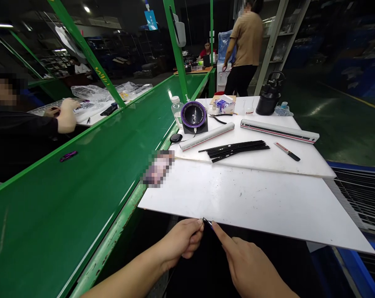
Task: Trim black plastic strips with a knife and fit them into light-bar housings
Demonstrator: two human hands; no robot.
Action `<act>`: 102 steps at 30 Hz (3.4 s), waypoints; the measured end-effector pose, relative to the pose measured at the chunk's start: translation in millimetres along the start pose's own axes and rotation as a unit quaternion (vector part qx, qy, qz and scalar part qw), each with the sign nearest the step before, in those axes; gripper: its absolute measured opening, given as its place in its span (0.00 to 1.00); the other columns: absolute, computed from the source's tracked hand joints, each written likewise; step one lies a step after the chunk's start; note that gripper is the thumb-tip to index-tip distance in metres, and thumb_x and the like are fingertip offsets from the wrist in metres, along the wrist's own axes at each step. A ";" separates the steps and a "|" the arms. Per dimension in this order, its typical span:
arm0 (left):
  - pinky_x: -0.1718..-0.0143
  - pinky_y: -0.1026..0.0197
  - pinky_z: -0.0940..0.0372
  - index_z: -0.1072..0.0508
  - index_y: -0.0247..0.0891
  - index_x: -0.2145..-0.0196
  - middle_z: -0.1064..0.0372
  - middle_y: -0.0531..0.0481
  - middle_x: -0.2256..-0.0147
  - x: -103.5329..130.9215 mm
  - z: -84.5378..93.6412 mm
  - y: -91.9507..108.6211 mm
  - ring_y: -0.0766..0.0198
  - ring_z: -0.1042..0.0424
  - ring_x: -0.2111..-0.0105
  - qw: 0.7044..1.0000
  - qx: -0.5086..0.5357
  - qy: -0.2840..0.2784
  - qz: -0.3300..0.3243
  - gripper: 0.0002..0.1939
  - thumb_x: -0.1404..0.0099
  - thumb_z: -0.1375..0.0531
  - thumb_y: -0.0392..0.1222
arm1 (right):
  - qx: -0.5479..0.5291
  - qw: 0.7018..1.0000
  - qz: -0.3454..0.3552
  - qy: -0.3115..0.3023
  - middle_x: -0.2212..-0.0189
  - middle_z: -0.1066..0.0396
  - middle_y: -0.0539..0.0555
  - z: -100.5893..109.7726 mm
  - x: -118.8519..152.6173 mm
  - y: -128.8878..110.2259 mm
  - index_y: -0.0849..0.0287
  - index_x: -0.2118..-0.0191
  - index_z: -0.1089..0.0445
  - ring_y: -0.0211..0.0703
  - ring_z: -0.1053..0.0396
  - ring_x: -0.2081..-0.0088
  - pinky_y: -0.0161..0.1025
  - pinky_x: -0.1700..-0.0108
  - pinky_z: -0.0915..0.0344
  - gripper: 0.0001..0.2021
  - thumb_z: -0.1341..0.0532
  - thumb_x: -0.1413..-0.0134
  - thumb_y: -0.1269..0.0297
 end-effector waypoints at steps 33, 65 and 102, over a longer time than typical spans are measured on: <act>0.82 0.68 0.67 0.31 0.33 0.69 0.45 0.54 0.77 1.8 11.7 -6.3 0.74 0.54 0.82 0.994 0.091 -0.005 0.055 0.18 0.46 0.40 0.53 | -0.128 0.985 0.017 0.119 0.73 0.32 0.50 23.3 7.6 11.2 0.45 0.32 0.52 0.42 0.33 0.76 0.37 0.69 0.36 0.27 0.57 0.34 0.69; 0.84 0.68 0.66 0.42 0.40 0.71 0.57 0.62 0.81 -0.5 -0.9 -4.0 0.74 0.61 0.83 0.997 0.059 -0.034 0.036 0.16 0.41 0.42 0.53 | 0.084 0.996 0.000 0.011 0.71 0.31 0.52 4.9 -5.0 -8.1 0.45 0.30 0.62 0.47 0.31 0.76 0.37 0.78 0.54 0.40 0.50 0.45 0.79; 0.85 0.68 0.63 0.42 0.40 0.72 0.56 0.61 0.81 -1.2 -1.0 -2.5 0.73 0.60 0.83 0.999 0.032 -0.020 0.013 0.13 0.41 0.44 0.51 | 0.016 0.999 -0.021 0.021 0.71 0.30 0.51 5.5 -2.6 -6.8 0.45 0.31 0.58 0.45 0.30 0.74 0.36 0.75 0.48 0.38 0.51 0.44 0.79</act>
Point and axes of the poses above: each hand's wrist, its own x-axis away from the middle knuckle, its own z-axis out of the back of the hand, y = z × x, the point moved 10 cm from there along -x, towards the middle knuckle
